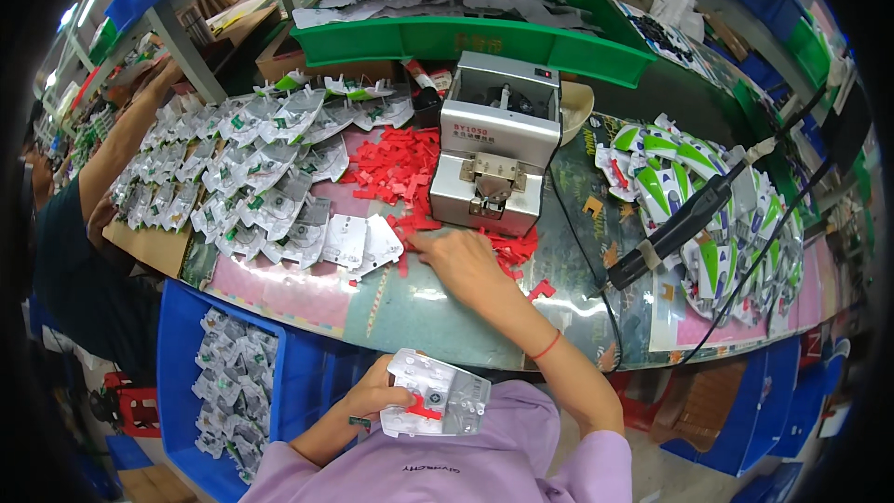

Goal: Assembling plastic toy components at a factory workbench using a heat gun and manual insertion of small parts.

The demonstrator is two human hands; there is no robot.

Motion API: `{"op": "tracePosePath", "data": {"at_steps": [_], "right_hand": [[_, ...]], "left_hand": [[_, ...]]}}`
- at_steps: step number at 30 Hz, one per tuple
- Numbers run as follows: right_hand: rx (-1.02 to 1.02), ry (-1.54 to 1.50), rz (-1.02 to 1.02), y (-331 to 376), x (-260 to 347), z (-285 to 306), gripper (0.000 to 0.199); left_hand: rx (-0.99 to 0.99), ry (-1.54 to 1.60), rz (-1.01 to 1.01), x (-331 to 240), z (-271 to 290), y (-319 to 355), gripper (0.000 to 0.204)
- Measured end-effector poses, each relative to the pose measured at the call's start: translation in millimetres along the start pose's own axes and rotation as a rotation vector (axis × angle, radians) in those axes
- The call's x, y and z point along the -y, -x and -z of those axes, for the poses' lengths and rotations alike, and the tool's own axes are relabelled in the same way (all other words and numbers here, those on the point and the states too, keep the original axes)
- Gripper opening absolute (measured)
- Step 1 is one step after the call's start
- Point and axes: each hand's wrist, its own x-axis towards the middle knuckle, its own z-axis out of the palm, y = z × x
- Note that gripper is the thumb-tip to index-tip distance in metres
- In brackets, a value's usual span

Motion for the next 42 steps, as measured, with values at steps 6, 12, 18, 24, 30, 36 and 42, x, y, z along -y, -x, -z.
{"op": "tracePosePath", "data": {"at_steps": [6,12,18,24,30,36,42], "right_hand": [[0.11,-0.101,-0.06,39,4,33,0.034],[-0.097,-0.209,-0.06,48,5,40,0.023],[-0.148,-0.239,-0.028,40,5,24,0.015],[-0.167,-0.223,-0.028,44,3,22,0.01],[-0.234,-0.393,0.292,53,36,81,0.013],[-0.089,-0.374,0.456,62,48,83,0.018],[0.013,-0.42,0.471,62,48,87,0.019]], "left_hand": [[-0.029,-0.007,0.011,-3,-6,-1,0.045],[0.023,0.006,0.029,0,-7,-3,0.045],[0.022,0.05,0.046,-3,-10,-1,0.045],[-0.054,0.013,0.029,-19,-9,0,0.046],[0.081,-0.002,-0.012,-53,-14,-5,0.048],[0.173,-0.104,0.074,-70,-29,-10,0.045],[0.133,-0.166,0.165,-86,-48,-7,0.042]]}}
